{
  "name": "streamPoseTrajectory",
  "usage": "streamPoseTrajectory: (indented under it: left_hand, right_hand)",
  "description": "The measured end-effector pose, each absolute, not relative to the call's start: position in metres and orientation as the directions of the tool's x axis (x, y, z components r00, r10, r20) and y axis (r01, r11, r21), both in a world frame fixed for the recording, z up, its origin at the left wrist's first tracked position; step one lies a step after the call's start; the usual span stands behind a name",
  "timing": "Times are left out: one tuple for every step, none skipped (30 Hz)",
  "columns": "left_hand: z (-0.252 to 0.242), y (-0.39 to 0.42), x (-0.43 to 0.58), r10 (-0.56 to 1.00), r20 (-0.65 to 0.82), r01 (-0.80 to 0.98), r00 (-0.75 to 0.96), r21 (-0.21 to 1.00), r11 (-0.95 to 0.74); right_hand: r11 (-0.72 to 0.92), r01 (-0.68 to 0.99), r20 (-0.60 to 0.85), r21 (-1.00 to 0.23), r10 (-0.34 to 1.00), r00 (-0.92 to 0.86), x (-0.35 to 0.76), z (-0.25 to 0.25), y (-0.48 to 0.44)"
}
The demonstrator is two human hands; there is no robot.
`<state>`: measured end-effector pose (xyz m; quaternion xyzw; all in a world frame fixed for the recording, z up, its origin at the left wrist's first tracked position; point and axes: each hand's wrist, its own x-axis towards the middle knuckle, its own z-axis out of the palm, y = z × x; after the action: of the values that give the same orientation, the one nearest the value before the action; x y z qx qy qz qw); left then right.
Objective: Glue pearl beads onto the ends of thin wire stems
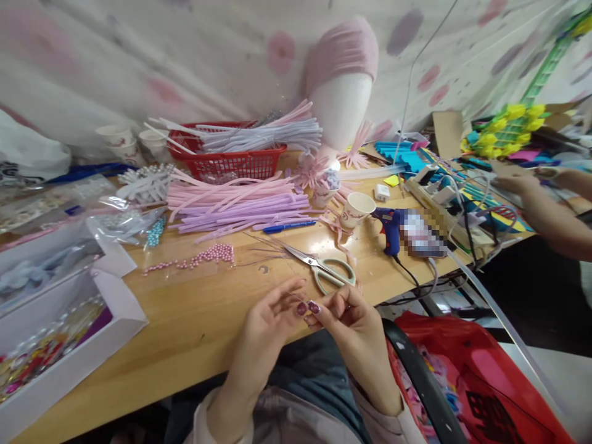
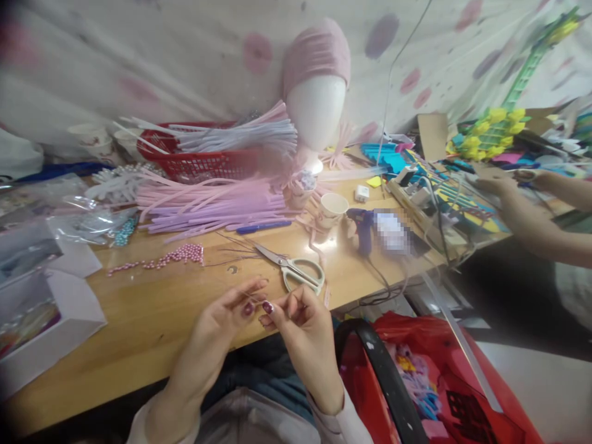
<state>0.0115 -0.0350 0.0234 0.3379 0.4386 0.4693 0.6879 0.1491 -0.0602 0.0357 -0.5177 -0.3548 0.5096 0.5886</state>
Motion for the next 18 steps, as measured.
streamPoseTrajectory:
  left_hand:
    - [0.023,-0.036,0.018,0.946,-0.260,-0.326,0.196,0.892,0.313]
    - [0.024,-0.035,0.023,0.949,-0.238,-0.306,0.205,0.906,0.294]
    - [0.024,-0.035,0.026,0.952,-0.227,-0.288,0.206,0.916,0.281]
    - [0.025,-0.034,0.027,0.952,-0.225,-0.278,0.208,0.919,0.278]
    - [0.026,-0.034,0.028,0.950,-0.228,-0.279,0.212,0.918,0.283]
    - [0.027,-0.033,0.027,0.948,-0.233,-0.289,0.217,0.912,0.291]
    - [0.027,-0.034,0.027,0.946,-0.237,-0.307,0.219,0.904,0.298]
    - [0.027,-0.034,0.026,0.946,-0.243,-0.330,0.214,0.894,0.304]
    - [0.027,-0.035,0.025,0.948,-0.248,-0.355,0.197,0.884,0.305]
    - [0.027,-0.035,0.024,0.950,-0.260,-0.378,0.173,0.873,0.308]
    - [0.027,-0.035,0.023,0.951,-0.274,-0.399,0.140,0.864,0.307]
    - [0.027,-0.035,0.020,0.953,-0.289,-0.421,0.096,0.856,0.302]
    - [0.027,-0.035,0.018,0.953,-0.301,-0.442,0.044,0.849,0.289]
    - [0.028,-0.034,0.014,0.952,-0.307,-0.462,-0.011,0.846,0.268]
    - [0.029,-0.032,0.010,0.950,-0.305,-0.479,-0.066,0.845,0.238]
    - [0.029,-0.030,0.006,0.948,-0.299,-0.493,-0.114,0.845,0.207]
    - [0.030,-0.029,0.001,0.944,-0.293,-0.502,-0.154,0.846,0.180]
    - [0.031,-0.027,-0.003,0.939,-0.294,-0.508,-0.180,0.845,0.167]
  right_hand:
    - [-0.043,-0.229,-0.093,-0.972,0.972,0.216,0.148,0.036,-0.062]
    - [-0.031,-0.226,-0.079,-0.974,0.975,0.206,0.147,0.035,-0.063]
    - [-0.024,-0.222,-0.070,-0.975,0.977,0.203,0.146,0.035,-0.065]
    - [-0.019,-0.215,-0.065,-0.976,0.976,0.208,0.145,0.034,-0.066]
    - [-0.015,-0.207,-0.062,-0.978,0.973,0.222,0.145,0.033,-0.067]
    - [-0.010,-0.201,-0.059,-0.980,0.969,0.240,0.144,0.032,-0.068]
    - [-0.004,-0.201,-0.057,-0.980,0.964,0.260,0.143,0.030,-0.068]
    - [0.003,-0.210,-0.057,-0.978,0.959,0.278,0.142,0.029,-0.067]
    - [0.008,-0.227,-0.060,-0.974,0.955,0.292,0.142,0.028,-0.065]
    - [0.012,-0.249,-0.066,-0.968,0.950,0.305,0.142,0.027,-0.063]
    - [0.013,-0.264,-0.075,-0.964,0.945,0.318,0.143,0.026,-0.061]
    - [0.013,-0.263,-0.079,-0.965,0.939,0.335,0.146,0.025,-0.059]
    - [0.011,-0.238,-0.077,-0.971,0.930,0.358,0.150,0.025,-0.058]
    - [0.003,-0.184,-0.068,-0.983,0.923,0.378,0.155,0.025,-0.057]
    - [-0.013,-0.104,-0.052,-0.995,0.921,0.386,0.163,0.025,-0.059]
    - [-0.033,-0.009,-0.034,-0.999,0.921,0.388,0.172,0.026,-0.061]
    - [-0.056,0.093,-0.017,-0.994,0.926,0.377,0.183,0.027,-0.066]
    - [-0.078,0.182,-0.007,-0.980,0.932,0.362,0.195,0.028,-0.071]
